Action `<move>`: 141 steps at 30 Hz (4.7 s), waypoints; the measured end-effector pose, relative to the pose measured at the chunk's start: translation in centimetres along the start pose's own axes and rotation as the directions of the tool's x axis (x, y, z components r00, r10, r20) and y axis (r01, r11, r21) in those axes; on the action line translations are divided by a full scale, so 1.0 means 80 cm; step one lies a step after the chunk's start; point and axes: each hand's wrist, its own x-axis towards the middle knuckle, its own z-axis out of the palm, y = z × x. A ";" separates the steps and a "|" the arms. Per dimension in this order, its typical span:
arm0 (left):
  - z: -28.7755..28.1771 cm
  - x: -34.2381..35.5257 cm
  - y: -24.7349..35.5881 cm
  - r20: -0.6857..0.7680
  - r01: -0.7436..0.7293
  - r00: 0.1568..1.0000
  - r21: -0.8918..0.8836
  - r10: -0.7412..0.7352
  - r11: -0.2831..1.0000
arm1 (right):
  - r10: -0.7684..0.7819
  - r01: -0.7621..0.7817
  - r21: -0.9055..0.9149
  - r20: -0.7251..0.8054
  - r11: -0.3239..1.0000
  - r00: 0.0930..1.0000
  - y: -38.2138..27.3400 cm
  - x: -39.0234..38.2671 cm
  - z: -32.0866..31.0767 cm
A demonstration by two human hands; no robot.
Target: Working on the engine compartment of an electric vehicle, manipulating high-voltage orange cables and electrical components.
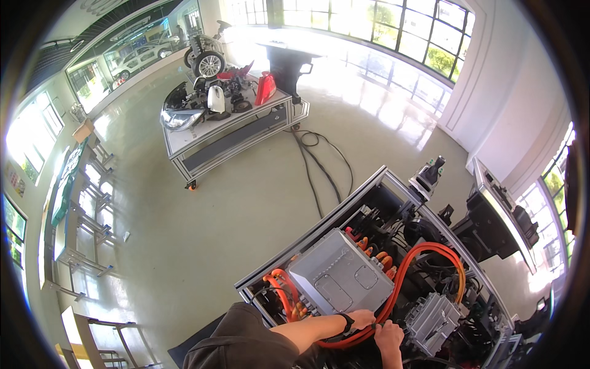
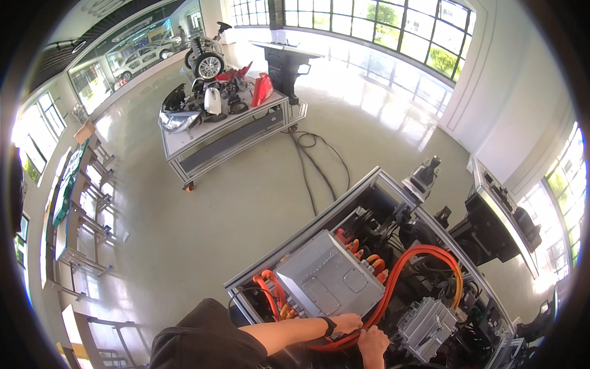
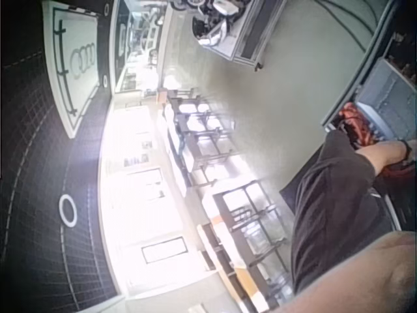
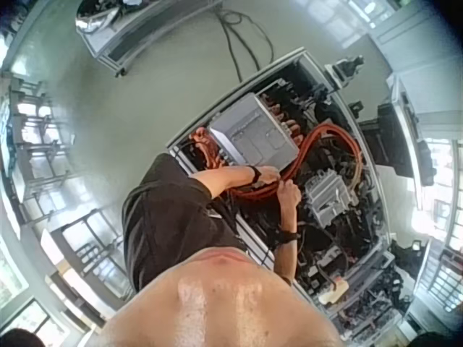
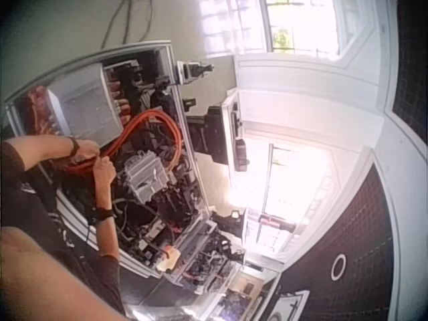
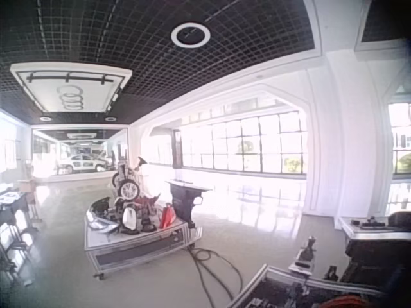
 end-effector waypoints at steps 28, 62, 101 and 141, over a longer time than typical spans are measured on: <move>-0.015 -0.003 0.009 -0.021 0.044 0.999 -0.073 -0.045 0.996 | 0.160 -0.158 -0.038 0.070 0.987 0.985 -0.021 0.000 -0.031; -0.018 -0.009 0.013 -0.005 0.061 0.998 0.013 -0.061 0.998 | 0.262 -0.271 0.050 0.136 0.961 0.955 -0.005 0.004 -0.016; 0.002 -0.030 -0.009 -0.190 -0.103 0.970 0.233 0.149 0.967 | -0.024 0.020 0.063 0.061 0.998 0.998 0.006 0.002 0.017; 0.004 -0.022 -0.017 -0.134 -0.087 0.985 0.128 0.105 0.988 | -0.126 0.127 0.190 -0.017 0.973 0.992 0.006 0.000 0.006</move>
